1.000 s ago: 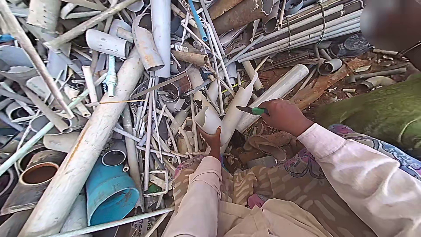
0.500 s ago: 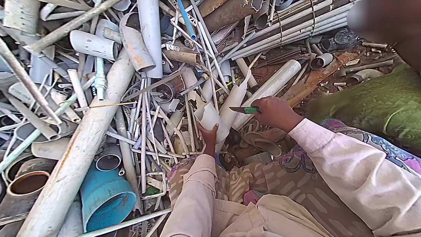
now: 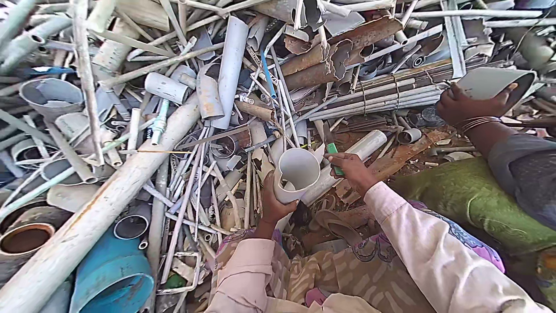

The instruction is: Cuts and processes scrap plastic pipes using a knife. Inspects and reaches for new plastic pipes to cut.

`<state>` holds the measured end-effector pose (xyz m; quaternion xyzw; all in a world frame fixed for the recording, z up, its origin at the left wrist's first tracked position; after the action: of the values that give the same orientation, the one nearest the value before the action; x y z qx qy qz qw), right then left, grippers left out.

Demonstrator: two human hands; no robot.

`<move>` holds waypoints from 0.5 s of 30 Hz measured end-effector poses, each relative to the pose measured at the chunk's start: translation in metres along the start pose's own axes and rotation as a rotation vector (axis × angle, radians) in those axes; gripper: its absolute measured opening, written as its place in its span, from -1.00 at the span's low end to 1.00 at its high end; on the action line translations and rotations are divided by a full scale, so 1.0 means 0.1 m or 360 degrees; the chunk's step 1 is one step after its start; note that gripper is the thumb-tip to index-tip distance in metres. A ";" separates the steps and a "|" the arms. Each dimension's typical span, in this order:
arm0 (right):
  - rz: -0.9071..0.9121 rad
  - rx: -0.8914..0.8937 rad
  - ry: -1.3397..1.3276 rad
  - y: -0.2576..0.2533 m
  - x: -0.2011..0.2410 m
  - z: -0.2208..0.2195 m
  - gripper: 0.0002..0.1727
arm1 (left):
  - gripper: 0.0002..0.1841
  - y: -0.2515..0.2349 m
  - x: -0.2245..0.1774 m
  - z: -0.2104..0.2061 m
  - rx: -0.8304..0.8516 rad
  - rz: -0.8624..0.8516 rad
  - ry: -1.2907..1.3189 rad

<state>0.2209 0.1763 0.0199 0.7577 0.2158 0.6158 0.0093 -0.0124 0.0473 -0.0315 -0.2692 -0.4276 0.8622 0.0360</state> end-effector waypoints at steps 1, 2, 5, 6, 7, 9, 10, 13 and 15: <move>-0.0068 0.0044 -0.0076 0.01 -0.03 -0.03 -0.67 | 0.29 0.00 -0.04 0.05 -0.0007 -0.0088 -0.0036; -0.0120 0.0099 -0.0132 0.03 -0.05 -0.07 -0.58 | 0.26 0.00 -0.07 0.09 -0.0015 -0.0155 -0.0063; -0.0082 0.0232 -0.0103 0.17 -0.05 -0.17 -0.41 | 0.16 0.05 -0.10 0.18 -0.0044 -0.0271 -0.0129; -0.0029 0.0249 -0.0053 0.22 -0.05 -0.19 -0.44 | 0.14 0.07 -0.12 0.21 -0.0045 -0.0296 -0.0145; 0.0035 0.0274 0.0025 0.26 -0.05 -0.20 -0.51 | 0.12 0.08 -0.15 0.24 -0.0056 -0.0334 -0.0168; 0.0126 0.0312 0.0245 0.35 -0.08 -0.22 -0.71 | 0.07 0.11 -0.25 0.29 -0.0078 -0.0432 -0.0231; 0.0145 0.0319 0.0359 0.39 -0.11 -0.23 -0.78 | 0.05 0.13 -0.29 0.30 -0.0072 -0.0473 -0.0253; 0.0213 0.0247 0.0487 0.46 -0.23 -0.26 -0.83 | 0.08 0.26 -0.37 0.30 -0.0017 -0.0376 -0.0312; 0.0294 0.0159 0.0470 0.53 -0.25 -0.25 -0.81 | 0.11 0.37 -0.39 0.28 -0.0058 -0.0057 -0.0316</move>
<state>0.2106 0.1140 0.0176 0.6752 0.1745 0.7071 -0.1168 0.0131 -0.0077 -0.0285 -0.1753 -0.4495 0.8759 0.0040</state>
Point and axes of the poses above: each hand's wrist, its own y-axis away from the middle knuckle, its own z-axis out of the back of the hand, x = y × z, the point moved 5 cm from there along -y, towards the middle knuckle, and after that the axes turned 5 degrees about -y, right-handed, at the moved point
